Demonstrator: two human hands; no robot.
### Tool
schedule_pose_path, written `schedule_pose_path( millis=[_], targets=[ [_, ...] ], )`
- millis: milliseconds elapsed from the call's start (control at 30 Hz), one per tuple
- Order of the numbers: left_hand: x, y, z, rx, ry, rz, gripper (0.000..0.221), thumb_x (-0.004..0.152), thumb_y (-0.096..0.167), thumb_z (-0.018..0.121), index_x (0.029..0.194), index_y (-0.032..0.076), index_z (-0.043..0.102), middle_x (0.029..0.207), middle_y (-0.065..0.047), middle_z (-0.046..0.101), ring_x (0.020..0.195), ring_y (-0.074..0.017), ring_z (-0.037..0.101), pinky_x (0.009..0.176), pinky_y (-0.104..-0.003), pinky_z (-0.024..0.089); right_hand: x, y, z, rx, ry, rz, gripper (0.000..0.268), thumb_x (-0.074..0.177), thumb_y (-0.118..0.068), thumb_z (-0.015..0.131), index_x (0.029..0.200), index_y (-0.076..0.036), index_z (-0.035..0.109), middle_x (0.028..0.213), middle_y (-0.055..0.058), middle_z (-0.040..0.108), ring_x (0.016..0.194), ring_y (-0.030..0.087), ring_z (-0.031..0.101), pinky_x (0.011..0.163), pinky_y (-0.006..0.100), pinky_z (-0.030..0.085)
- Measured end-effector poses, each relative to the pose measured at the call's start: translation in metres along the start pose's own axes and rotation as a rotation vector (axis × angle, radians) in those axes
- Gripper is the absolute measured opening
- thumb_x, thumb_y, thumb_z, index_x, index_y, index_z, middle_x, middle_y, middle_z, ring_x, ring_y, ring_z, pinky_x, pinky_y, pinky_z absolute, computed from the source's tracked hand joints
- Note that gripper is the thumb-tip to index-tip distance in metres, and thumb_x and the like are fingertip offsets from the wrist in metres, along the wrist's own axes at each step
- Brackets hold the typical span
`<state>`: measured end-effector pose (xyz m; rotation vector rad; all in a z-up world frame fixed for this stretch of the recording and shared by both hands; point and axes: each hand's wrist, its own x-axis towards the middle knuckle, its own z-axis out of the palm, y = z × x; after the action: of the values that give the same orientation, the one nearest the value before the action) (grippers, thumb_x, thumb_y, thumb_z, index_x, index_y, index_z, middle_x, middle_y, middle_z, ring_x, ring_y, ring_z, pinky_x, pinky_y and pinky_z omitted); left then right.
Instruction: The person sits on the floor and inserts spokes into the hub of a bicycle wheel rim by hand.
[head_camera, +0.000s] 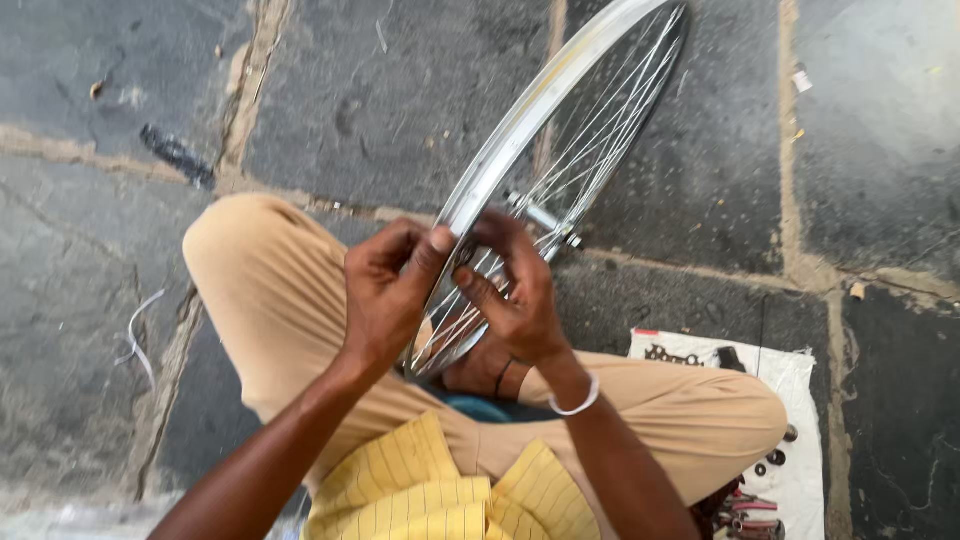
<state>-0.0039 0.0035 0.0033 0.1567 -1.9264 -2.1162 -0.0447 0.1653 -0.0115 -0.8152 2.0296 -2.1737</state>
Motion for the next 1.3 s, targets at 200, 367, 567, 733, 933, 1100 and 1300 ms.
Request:
schedule_pose_path(
  millis=[200, 367, 567, 733, 933, 1100, 1300],
  targets=[
    [-0.006, 0.012, 0.007, 0.167, 0.089, 0.115, 0.029, 0.096, 0.03, 0.073, 0.099, 0.001, 0.071, 0.086, -0.001, 0.069, 0.076, -0.0071, 0.063, 0.067, -0.024, 0.054, 0.004, 0.021, 0.015, -0.859, 0.254, -0.643, 0.017, 0.103, -0.009, 0.068, 0.111, -0.007, 0.054, 0.117, 0.017, 0.065, 0.11, 0.033, 0.067, 0.1, 0.039, 0.054],
    [-0.001, 0.013, -0.004, 0.095, -0.054, 0.22, 0.031, 0.105, 0.029, 0.068, 0.104, -0.001, 0.075, 0.092, -0.002, 0.07, 0.081, -0.0082, 0.062, 0.068, -0.024, 0.05, -0.021, 0.0, 0.056, -0.794, 0.403, -0.445, 0.029, 0.101, -0.013, 0.065, 0.127, 0.0, 0.062, 0.13, 0.023, 0.067, 0.122, 0.039, 0.069, 0.109, 0.047, 0.05],
    [-0.003, -0.002, -0.003, -0.004, 0.028, -0.009, 0.03, 0.104, 0.025, 0.074, 0.093, -0.003, 0.073, 0.078, -0.004, 0.064, 0.068, -0.0081, 0.052, 0.058, -0.025, 0.041, 0.02, -0.008, -0.008, -0.148, -0.147, 0.068, 0.038, 0.09, -0.021, 0.076, 0.12, 0.0, 0.064, 0.113, 0.018, 0.071, 0.109, 0.033, 0.069, 0.101, 0.045, 0.056],
    [-0.011, 0.003, 0.006, 0.092, 0.052, 0.094, 0.028, 0.099, 0.03, 0.073, 0.099, 0.002, 0.073, 0.085, -0.002, 0.069, 0.072, -0.0066, 0.061, 0.058, -0.025, 0.049, -0.001, 0.013, 0.025, -0.766, 0.32, -0.389, 0.012, 0.099, -0.014, 0.068, 0.102, -0.007, 0.059, 0.116, 0.017, 0.069, 0.12, 0.034, 0.063, 0.112, 0.05, 0.044],
    [0.015, 0.027, 0.01, 0.295, -0.036, 0.273, 0.041, 0.108, 0.041, 0.056, 0.09, 0.005, 0.067, 0.076, 0.002, 0.058, 0.063, -0.0076, 0.05, 0.054, -0.025, 0.041, -0.023, 0.008, 0.053, -0.641, 0.481, -0.334, 0.025, 0.103, -0.017, 0.064, 0.122, 0.0, 0.061, 0.124, 0.021, 0.069, 0.124, 0.034, 0.065, 0.117, 0.051, 0.045],
    [0.042, 0.025, 0.009, 0.477, 0.079, 0.121, 0.049, 0.11, 0.036, 0.061, 0.072, 0.006, 0.051, 0.066, 0.001, 0.041, 0.061, -0.0111, 0.036, 0.053, -0.031, 0.029, -0.001, 0.015, 0.031, -0.261, 0.587, -0.153, 0.032, 0.1, -0.022, 0.072, 0.124, -0.002, 0.064, 0.117, 0.015, 0.072, 0.112, 0.026, 0.072, 0.101, 0.041, 0.059],
    [-0.003, 0.0, 0.0, 0.219, 0.108, 0.171, 0.03, 0.106, 0.028, 0.068, 0.089, 0.004, 0.06, 0.076, 0.002, 0.054, 0.067, -0.0069, 0.047, 0.059, -0.024, 0.038, -0.002, 0.012, 0.01, 0.006, 0.114, -0.046, 0.034, 0.099, -0.021, 0.075, 0.131, -0.009, 0.069, 0.128, 0.01, 0.073, 0.121, 0.022, 0.069, 0.109, 0.038, 0.057]
  ],
)
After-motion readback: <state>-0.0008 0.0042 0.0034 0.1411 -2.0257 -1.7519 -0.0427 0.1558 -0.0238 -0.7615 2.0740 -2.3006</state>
